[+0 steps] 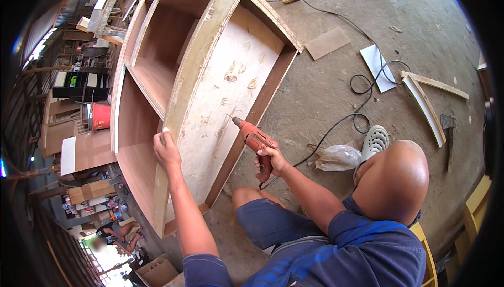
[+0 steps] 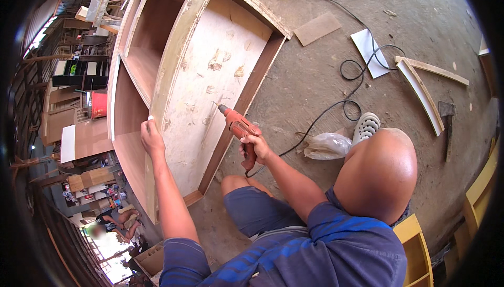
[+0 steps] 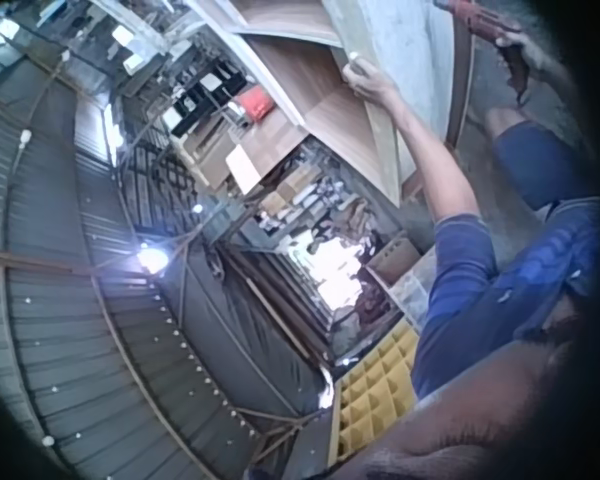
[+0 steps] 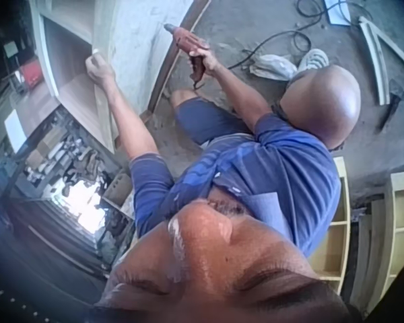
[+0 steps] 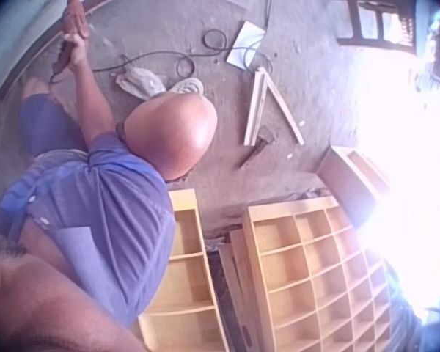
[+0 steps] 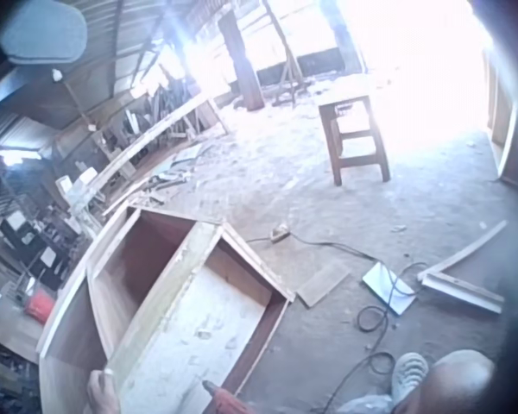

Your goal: The person assembles a wooden cabinet, using a power drill to create pilot holes and a hammer to secure wooden supports inside the frame.

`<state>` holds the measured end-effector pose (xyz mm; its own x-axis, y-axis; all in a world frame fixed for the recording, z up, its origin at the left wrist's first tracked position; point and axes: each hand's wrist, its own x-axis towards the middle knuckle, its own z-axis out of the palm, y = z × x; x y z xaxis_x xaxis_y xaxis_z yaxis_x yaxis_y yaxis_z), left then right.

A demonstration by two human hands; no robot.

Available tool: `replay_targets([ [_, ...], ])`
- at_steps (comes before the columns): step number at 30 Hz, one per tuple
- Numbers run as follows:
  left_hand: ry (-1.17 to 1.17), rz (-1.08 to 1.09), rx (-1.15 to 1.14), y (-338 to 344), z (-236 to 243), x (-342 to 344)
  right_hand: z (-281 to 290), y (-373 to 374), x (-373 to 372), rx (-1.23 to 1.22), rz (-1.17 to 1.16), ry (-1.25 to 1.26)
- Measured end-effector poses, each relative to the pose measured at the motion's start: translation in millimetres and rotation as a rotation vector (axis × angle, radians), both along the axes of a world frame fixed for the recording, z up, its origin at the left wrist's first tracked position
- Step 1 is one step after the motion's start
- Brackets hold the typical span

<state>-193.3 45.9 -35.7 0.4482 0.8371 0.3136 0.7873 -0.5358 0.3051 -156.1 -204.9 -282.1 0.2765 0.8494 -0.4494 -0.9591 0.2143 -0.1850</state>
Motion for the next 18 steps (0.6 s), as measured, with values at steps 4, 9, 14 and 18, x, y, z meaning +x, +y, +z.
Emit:
replay_targets([
  [4,0.005,0.013,-0.014,-2.5,1.0,2.3,-6.4,-2.3,0.4,0.009,0.018,0.011],
  [9,0.001,-0.011,0.02,5.0,-0.7,-0.2,-11.5,-4.4,1.0,0.043,0.016,0.027],
  [14,-0.003,-0.026,0.052,3.5,-0.9,0.5,-16.5,-13.6,12.1,0.098,0.069,0.095],
  [18,-0.016,-0.015,0.038,4.1,0.5,1.5,-30.8,-16.1,9.2,0.115,-0.028,0.235],
])
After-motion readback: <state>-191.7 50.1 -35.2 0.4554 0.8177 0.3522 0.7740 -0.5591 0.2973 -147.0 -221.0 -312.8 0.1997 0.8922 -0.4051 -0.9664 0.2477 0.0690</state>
